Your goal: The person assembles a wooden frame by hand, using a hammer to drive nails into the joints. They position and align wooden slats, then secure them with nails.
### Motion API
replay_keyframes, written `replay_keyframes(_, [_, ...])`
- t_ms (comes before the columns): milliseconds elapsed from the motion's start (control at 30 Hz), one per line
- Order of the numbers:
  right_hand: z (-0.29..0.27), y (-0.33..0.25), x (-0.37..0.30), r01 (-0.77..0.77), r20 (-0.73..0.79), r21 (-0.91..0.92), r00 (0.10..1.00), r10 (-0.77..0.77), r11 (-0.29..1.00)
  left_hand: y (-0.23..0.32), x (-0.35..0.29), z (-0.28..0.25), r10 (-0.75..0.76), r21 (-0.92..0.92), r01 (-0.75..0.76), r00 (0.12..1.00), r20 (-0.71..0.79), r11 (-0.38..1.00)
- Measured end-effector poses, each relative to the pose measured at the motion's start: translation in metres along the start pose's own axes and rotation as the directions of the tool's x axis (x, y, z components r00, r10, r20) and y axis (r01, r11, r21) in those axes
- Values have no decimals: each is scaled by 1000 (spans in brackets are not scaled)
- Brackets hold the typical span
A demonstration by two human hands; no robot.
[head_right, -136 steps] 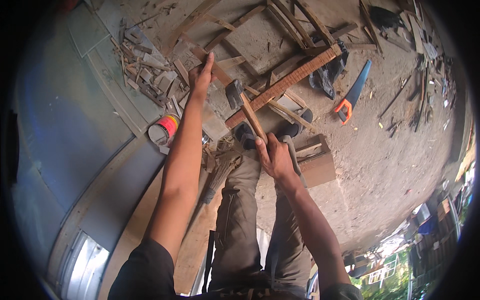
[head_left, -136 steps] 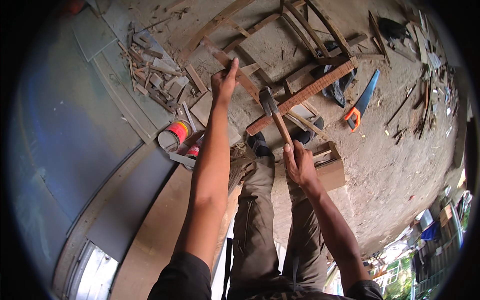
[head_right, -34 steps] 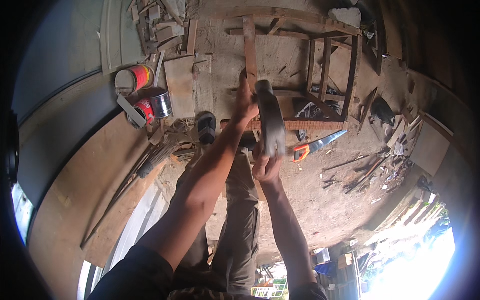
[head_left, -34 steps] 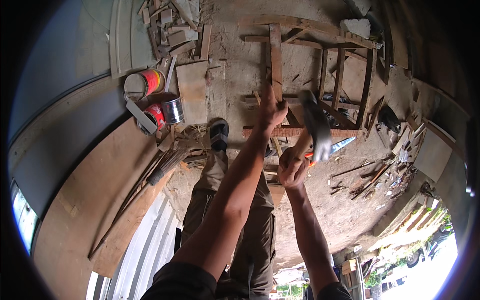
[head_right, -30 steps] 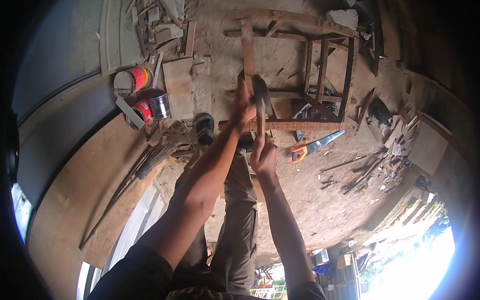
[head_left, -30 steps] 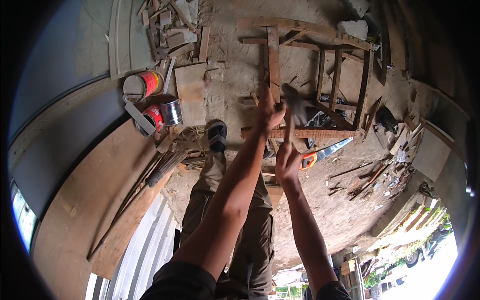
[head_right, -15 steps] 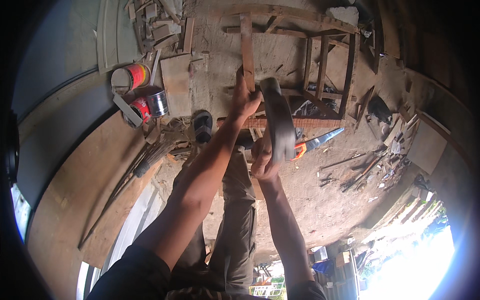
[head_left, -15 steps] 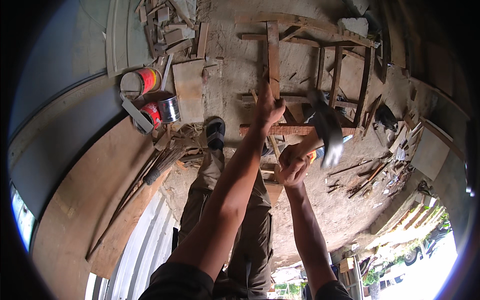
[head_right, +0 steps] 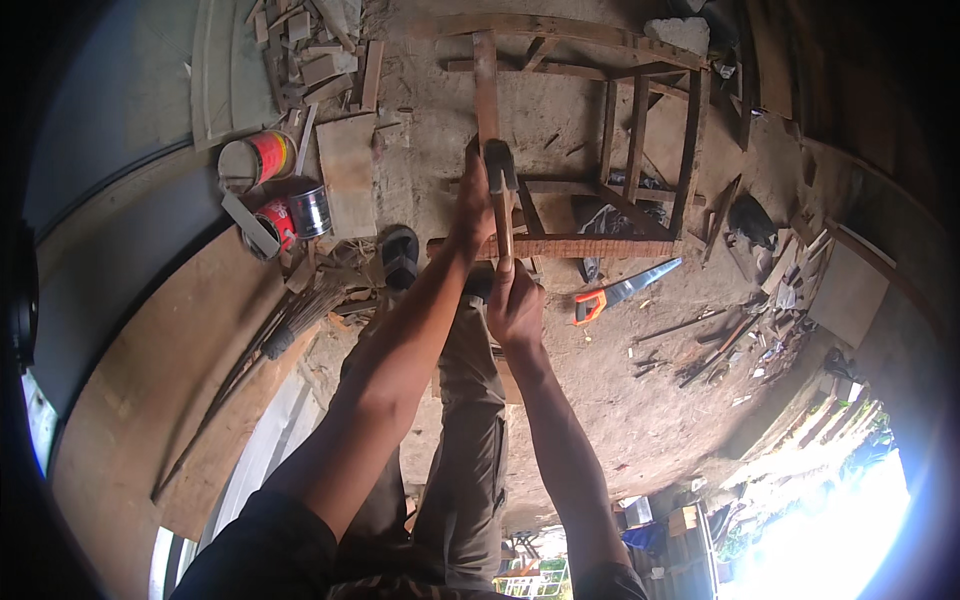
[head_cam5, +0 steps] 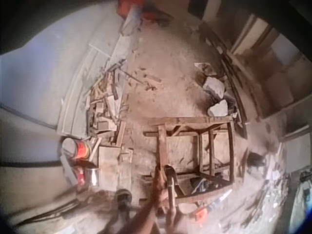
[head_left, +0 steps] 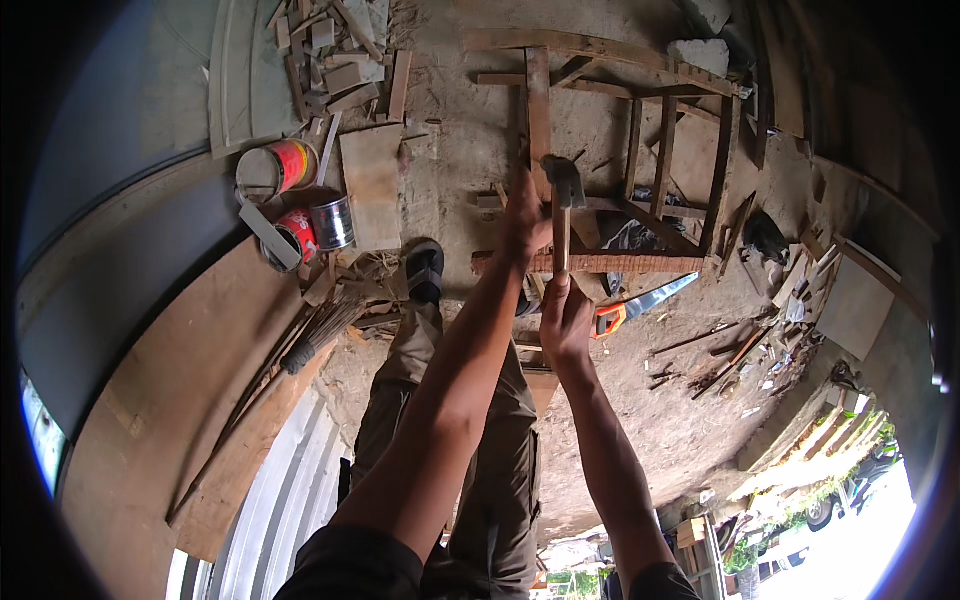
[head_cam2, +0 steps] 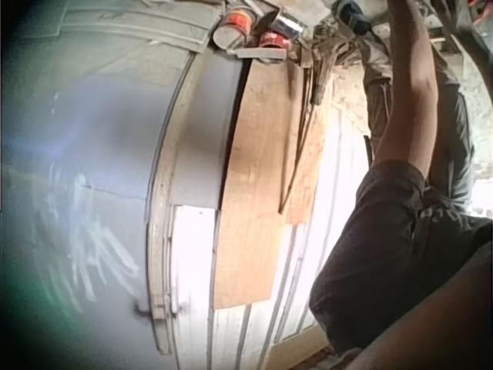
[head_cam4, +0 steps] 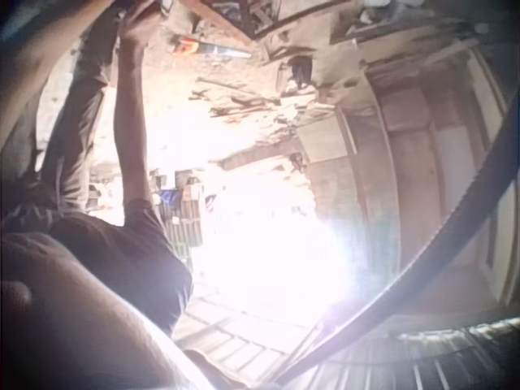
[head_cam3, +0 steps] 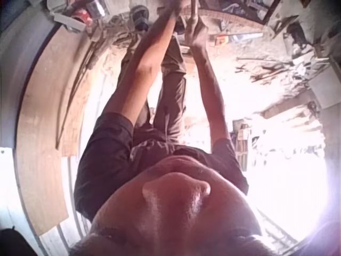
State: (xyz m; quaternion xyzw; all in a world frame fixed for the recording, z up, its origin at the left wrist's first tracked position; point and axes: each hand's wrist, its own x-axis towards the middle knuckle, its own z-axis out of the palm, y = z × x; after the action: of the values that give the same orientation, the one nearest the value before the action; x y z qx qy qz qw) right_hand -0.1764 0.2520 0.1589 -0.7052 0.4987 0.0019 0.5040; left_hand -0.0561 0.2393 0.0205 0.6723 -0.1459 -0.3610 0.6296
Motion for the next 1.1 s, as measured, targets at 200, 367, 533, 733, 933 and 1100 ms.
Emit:
replay_keyframes(200, [8, -5, -7, 310, -229, 187, 937, -265, 932, 23, -5, 5, 130, 276, -106, 989, -72, 955])
replay_keyframes(367, [-6, 8, -8, 35, -8, -53, 999, -35, 998, -7, 2, -4, -45, 61, 47, 998, -35, 997])
replay_keyframes(533, [-1, 8, -12, 84, -43, 40, 996, -82, 996, -10, -13, 0, 42, 155, -30, 996, -77, 988])
replay_keyframes(733, [-15, -28, -21, 60, 17, 132, 998, -62, 989, 9, -9, 1, -4, 404, 12, 1000, -22, 915])
replay_keyframes(933, [-21, -22, -45, -3, 141, 59, 990, -5, 998, 20, -6, 3, 40, 409, -34, 999, -6, 912])
replay_keyframes(1100, [-11, -4, -46, -141, 90, 225, 988, 123, 964, 28, -9, -7, -163, 496, 144, 987, -5, 857])
